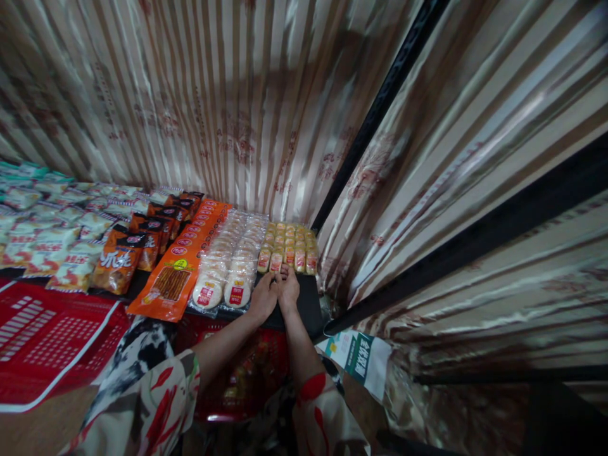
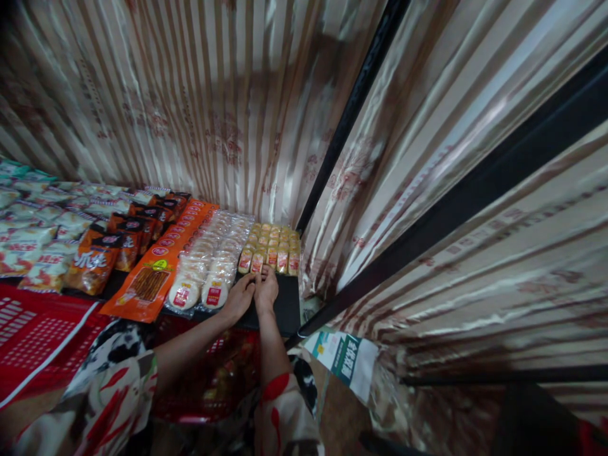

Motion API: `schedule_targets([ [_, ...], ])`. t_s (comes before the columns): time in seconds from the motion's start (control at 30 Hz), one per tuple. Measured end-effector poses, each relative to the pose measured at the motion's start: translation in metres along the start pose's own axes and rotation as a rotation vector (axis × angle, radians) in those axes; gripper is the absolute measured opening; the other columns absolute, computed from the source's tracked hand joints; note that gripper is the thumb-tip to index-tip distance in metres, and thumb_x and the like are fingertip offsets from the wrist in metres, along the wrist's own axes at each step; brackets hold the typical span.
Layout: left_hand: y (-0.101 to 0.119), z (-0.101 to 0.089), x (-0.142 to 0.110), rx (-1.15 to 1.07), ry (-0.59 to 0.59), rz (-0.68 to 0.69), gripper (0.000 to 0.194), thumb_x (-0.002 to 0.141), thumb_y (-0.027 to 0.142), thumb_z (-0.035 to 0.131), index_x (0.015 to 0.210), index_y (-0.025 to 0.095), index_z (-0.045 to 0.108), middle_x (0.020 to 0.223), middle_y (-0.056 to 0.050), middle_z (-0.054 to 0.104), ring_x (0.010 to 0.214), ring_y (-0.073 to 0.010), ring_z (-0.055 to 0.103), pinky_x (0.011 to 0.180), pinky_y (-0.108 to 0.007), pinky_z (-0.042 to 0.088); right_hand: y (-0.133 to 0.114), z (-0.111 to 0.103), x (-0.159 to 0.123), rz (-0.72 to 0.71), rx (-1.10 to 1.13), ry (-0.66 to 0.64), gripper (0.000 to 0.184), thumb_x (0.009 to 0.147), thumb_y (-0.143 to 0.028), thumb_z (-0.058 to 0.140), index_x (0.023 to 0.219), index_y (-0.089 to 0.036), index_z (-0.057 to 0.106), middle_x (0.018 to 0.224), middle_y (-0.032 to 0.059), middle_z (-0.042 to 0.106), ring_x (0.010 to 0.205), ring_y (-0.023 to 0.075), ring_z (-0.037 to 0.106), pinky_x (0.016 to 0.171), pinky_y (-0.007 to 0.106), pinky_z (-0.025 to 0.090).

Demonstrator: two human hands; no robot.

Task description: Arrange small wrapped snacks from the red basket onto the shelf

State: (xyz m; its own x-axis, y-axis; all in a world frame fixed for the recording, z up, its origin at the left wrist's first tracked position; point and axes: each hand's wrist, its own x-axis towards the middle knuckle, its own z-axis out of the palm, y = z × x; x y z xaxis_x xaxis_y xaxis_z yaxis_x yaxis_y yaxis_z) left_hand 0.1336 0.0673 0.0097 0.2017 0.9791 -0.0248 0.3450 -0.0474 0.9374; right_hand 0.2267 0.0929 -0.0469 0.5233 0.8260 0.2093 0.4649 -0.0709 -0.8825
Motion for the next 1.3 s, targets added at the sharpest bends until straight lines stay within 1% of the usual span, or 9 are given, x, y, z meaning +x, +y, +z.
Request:
schedule_targets([
  [0.13, 0.003, -0.001, -0.002, 0.039, -0.009, -0.003, 0.037, 0.079, 0.011, 0.037, 0.110, 0.012, 0.058, 0.124, -0.010, 0.056, 0.117, -0.0184, 0.049, 0.106, -0.034, 0.031, 0.001, 0.000, -0.002, -0.028, -0.085, 0.030, 0.023, 0.077, -0.028, 0.050, 0.096, -0.017, 0.057, 0.089, 0.0052, 0.064, 0.073, 0.0144, 0.060, 0.069, 0.026, 0.047],
  [0.23, 0.002, 0.000, -0.002, 0.074, 0.012, 0.002, 0.040, 0.080, 0.011, 0.037, 0.115, 0.009, 0.055, 0.130, -0.013, 0.051, 0.123, -0.0196, 0.044, 0.108, -0.034, 0.028, -0.002, -0.001, -0.005, -0.048, -0.104, 0.059, 0.025, 0.077, -0.028, 0.050, 0.098, -0.016, 0.056, 0.091, 0.0061, 0.061, 0.070, 0.0132, 0.058, 0.066, 0.025, 0.046],
  [0.47, -0.003, 0.003, -0.001, 0.135, -0.029, 0.030, 0.044, 0.082, 0.012, 0.035, 0.122, 0.008, 0.051, 0.133, -0.013, 0.048, 0.126, -0.0180, 0.041, 0.110, -0.032, 0.026, -0.005, -0.002, -0.006, -0.046, -0.104, 0.069, 0.025, 0.075, -0.023, 0.048, 0.097, -0.019, 0.058, 0.085, 0.0025, 0.057, 0.066, 0.0119, 0.054, 0.063, 0.024, 0.044],
  [0.63, 0.000, 0.003, -0.002, 0.093, -0.032, 0.041, 0.041, 0.082, 0.013, 0.036, 0.117, 0.015, 0.056, 0.125, -0.008, 0.057, 0.119, -0.0184, 0.049, 0.107, -0.036, 0.032, -0.003, -0.001, -0.004, -0.032, -0.079, 0.033, 0.024, 0.075, -0.024, 0.047, 0.095, -0.019, 0.058, 0.079, 0.0007, 0.058, 0.067, 0.0131, 0.054, 0.064, 0.025, 0.044],
  [0.7, 0.001, 0.003, -0.003, 0.090, -0.020, 0.049, 0.041, 0.082, 0.013, 0.036, 0.117, 0.015, 0.056, 0.125, -0.008, 0.057, 0.119, -0.0184, 0.049, 0.107, -0.036, 0.032, -0.002, -0.001, -0.004, -0.030, -0.078, 0.048, 0.025, 0.075, -0.025, 0.047, 0.096, -0.019, 0.058, 0.082, 0.0019, 0.060, 0.068, 0.0135, 0.055, 0.065, 0.026, 0.044],
  [0.83, -0.001, 0.004, -0.003, 0.111, -0.007, 0.035, 0.042, 0.083, 0.014, 0.036, 0.122, 0.010, 0.051, 0.129, -0.012, 0.052, 0.122, -0.0186, 0.046, 0.107, -0.034, 0.031, -0.001, 0.000, -0.004, -0.044, -0.040, 0.104, 0.030, 0.075, -0.026, 0.049, 0.102, -0.018, 0.057, 0.094, 0.0050, 0.061, 0.072, 0.0132, 0.056, 0.067, 0.025, 0.044],
  [0.93, -0.004, 0.005, -0.002, 0.102, -0.008, 0.041, 0.042, 0.082, 0.014, 0.036, 0.121, 0.009, 0.052, 0.129, -0.013, 0.052, 0.121, -0.0197, 0.047, 0.107, -0.036, 0.032, -0.002, -0.001, -0.005, -0.057, -0.047, 0.079, 0.028, 0.075, -0.026, 0.048, 0.100, -0.020, 0.058, 0.094, 0.0041, 0.061, 0.073, 0.0132, 0.056, 0.069, 0.026, 0.044],
  [1.13, -0.011, 0.008, -0.001, 0.072, 0.022, 0.095, 0.041, 0.082, 0.014, 0.036, 0.118, 0.014, 0.055, 0.126, -0.009, 0.056, 0.119, -0.0187, 0.049, 0.106, -0.037, 0.033, -0.002, -0.004, -0.005, -0.072, -0.060, 0.054, 0.029, 0.076, -0.024, 0.046, 0.101, -0.021, 0.061, 0.094, 0.0037, 0.060, 0.077, 0.0140, 0.057, 0.072, 0.027, 0.045],
  [1.3, -0.011, 0.008, -0.002, 0.131, -0.007, 0.057, 0.044, 0.084, 0.015, 0.033, 0.123, 0.008, 0.050, 0.132, -0.013, 0.050, 0.125, -0.0177, 0.043, 0.109, -0.033, 0.029, 0.002, -0.004, -0.006, -0.076, -0.027, 0.068, 0.031, 0.075, -0.023, 0.046, 0.103, -0.018, 0.061, 0.099, 0.0065, 0.059, 0.080, 0.0148, 0.057, 0.074, 0.028, 0.046],
])
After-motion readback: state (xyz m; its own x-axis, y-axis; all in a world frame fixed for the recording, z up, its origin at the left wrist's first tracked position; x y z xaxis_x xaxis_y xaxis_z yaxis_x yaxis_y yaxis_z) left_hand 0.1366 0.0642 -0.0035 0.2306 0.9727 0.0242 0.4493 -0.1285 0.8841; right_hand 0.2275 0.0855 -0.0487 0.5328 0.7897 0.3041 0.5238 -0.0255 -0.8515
